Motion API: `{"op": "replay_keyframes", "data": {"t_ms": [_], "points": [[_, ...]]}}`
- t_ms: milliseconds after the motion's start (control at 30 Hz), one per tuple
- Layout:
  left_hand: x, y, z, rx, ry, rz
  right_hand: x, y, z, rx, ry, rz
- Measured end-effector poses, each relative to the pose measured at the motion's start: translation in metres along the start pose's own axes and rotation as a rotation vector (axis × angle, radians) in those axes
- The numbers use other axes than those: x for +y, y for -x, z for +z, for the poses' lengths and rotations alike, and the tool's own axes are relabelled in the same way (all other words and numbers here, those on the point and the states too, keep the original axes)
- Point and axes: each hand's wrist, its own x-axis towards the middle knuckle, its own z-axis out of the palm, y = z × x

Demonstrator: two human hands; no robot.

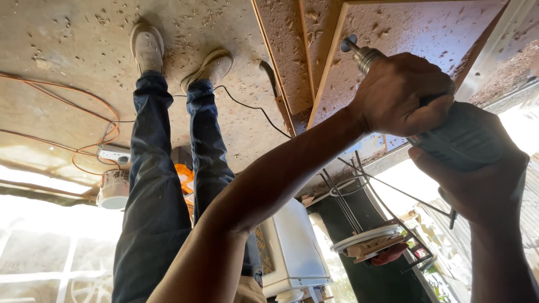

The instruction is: Drilling a hole into a wooden panel using a power drill and then carrying the panel to a cabinet.

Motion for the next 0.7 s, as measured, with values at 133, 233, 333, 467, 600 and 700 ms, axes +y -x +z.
{"op": "replay_keyframes", "data": {"t_ms": [133, 233, 333, 467, 600, 700], "points": [[0.001, 0.003, -0.002, -0.01, 0.016, -0.032, 0.0, -0.001, 0.001, -0.025, -0.013, -0.078], [-0.004, 0.006, 0.003, -0.021, -0.02, -0.033, 0.006, -0.001, -0.001, -0.033, 0.01, -0.102], [-0.003, 0.006, 0.004, -0.011, -0.024, -0.037, 0.005, 0.0, -0.002, -0.026, -0.025, 0.028], [-0.004, 0.006, 0.006, -0.028, -0.033, -0.063, 0.005, 0.0, 0.0, -0.001, -0.035, 0.119], [-0.001, 0.001, 0.005, -0.002, -0.045, -0.071, 0.01, -0.003, -0.003, -0.008, -0.031, 0.062], [-0.001, 0.003, 0.008, -0.005, -0.038, -0.065, 0.013, -0.002, -0.005, -0.016, -0.015, 0.045]]}}
